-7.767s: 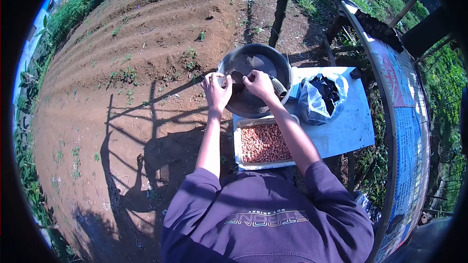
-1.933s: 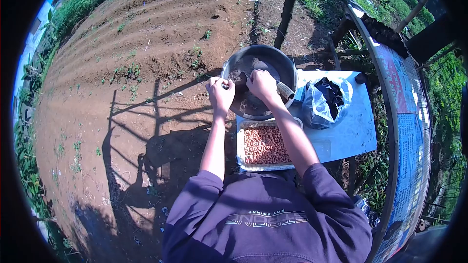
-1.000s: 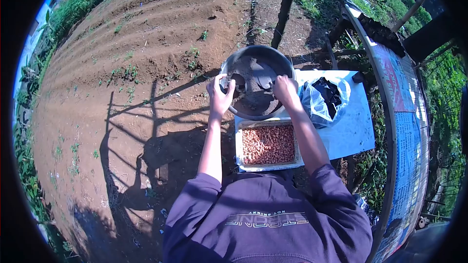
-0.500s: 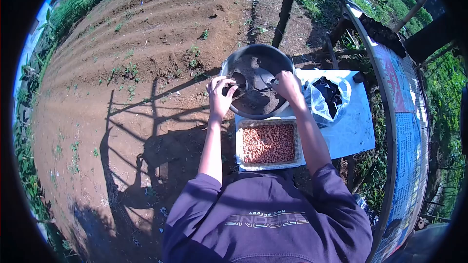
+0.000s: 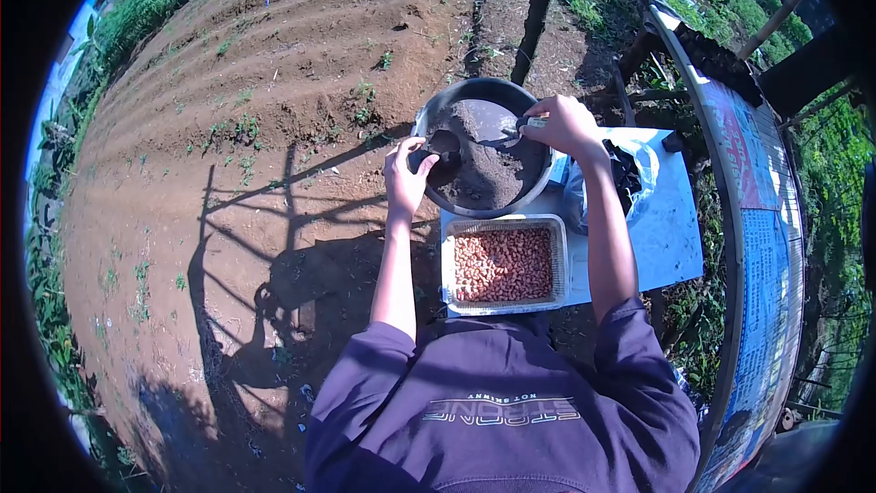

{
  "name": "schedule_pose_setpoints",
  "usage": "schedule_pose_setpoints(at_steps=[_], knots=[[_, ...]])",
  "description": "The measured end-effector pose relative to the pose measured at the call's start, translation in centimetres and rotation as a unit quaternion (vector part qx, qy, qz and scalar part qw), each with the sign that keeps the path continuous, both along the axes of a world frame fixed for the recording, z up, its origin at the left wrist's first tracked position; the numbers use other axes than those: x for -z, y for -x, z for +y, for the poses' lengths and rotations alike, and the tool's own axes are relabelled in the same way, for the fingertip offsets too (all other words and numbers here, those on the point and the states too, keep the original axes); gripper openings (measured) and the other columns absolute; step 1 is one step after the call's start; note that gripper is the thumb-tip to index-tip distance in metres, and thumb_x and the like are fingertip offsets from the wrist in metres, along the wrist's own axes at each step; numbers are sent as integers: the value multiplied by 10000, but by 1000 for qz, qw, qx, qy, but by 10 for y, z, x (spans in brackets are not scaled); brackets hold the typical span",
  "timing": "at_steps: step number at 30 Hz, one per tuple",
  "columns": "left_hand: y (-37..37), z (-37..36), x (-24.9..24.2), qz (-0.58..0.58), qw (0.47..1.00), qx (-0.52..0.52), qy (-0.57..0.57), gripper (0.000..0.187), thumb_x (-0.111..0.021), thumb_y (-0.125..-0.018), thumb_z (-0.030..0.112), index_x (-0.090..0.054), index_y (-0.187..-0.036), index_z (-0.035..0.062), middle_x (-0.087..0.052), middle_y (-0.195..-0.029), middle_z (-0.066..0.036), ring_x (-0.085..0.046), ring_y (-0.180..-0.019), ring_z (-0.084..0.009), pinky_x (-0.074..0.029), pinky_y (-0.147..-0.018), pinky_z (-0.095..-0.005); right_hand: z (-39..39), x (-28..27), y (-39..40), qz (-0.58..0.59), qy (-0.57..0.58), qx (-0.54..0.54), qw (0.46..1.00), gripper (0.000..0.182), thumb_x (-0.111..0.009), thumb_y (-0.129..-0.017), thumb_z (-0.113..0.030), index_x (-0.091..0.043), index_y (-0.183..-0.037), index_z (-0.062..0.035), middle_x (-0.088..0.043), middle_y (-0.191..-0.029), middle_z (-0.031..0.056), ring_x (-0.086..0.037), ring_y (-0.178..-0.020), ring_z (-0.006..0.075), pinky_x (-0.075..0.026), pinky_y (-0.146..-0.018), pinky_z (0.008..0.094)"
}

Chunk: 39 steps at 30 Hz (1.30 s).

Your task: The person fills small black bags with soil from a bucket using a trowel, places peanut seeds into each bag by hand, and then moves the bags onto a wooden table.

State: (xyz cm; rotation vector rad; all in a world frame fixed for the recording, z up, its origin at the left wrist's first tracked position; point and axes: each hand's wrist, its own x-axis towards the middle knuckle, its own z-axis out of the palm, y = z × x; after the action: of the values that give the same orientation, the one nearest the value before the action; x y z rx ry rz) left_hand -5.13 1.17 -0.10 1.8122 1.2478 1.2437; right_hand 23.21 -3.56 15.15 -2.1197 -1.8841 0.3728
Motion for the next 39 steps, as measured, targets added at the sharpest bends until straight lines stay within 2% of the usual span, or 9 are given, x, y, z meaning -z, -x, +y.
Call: schedule_pose_setpoints(at_steps=[3, 6, 7, 10, 25, 36, 39], knots=[[4, 9, 9, 33, 997, 9, -71, 303, -793, -842, 267, -702, -1076, 98, -690, -1121, -122, -579, -1151, -314, -421, -1028, -438, 6, -11, -1, 1, -7, -41, 999, 366, -807, -709, -379, -800, -1023, -190, -757, -976, 140, -724, -934, 303, -562, -871, 403], [2, 5, 4, 96, 982, -51, -155, 238, -794, -833, 263, -731, -1006, 112, -678, -1139, -120, -566, -1163, -319, -420, -1022, -441, 10, -10, -1, -2, 3, -62, 998, 374, -804, -711, -395, -797, -1028, -198, -753, -975, 142, -720, -948, 309, -561, -905, 409], [1, 1, 2, 87, 986, -57, -134, 190, -789, -835, 259, -747, -969, 132, -654, -1171, -122, -548, -1176, -328, -416, -1022, -445, 9, -13, 1, -10, 8, -61, 998, 371, -805, -710, -390, -797, -1027, -197, -753, -974, 142, -720, -947, 308, -561, -904, 406], [2, 0, 1, 82, 989, -54, -109, 208, -795, -825, 272, -758, -985, 145, -634, -1227, -120, -521, -1210, -321, -396, -1050, -442, 4, -22, 12, -30, 19, -55, 998, 364, -809, -705, -375, -798, -1019, -193, -753, -967, 139, -721, -938, 304, -563, -896, 399], [-2, 1, 10, 79, 990, -53, -100, 214, -788, -833, 332, -766, -956, 159, -608, -1192, -103, -504, -1205, -317, -375, -1053, -444, -12, -26, 42, -88, -71, -75, 991, 314, -787, -669, -273, -797, -957, -149, -747, -905, 130, -727, -863, 304, -580, -797, 390], [-4, 2, 12, 79, 990, -54, -102, 187, -792, -827, 290, -752, -944, 150, -593, -1216, -95, -497, -1208, -314, -382, -1055, -452, -19, -34, 45, -101, -114, -72, 986, 259, -759, -652, -219, -785, -879, -97, -733, -896, 143, -722, -848, 334, -581, -780, 407], [-4, 3, 12, 75, 991, -53, -99, 178, -791, -827, 277, -752, -946, 150, -595, -1212, -94, -498, -1207, -312, -381, -1054, -448, -18, -38, 49, -111, -80, -84, 987, 358, -775, -687, -275, -780, -1007, -114, -734, -926, 155, -711, -900, 326, -565, -814, 415]])
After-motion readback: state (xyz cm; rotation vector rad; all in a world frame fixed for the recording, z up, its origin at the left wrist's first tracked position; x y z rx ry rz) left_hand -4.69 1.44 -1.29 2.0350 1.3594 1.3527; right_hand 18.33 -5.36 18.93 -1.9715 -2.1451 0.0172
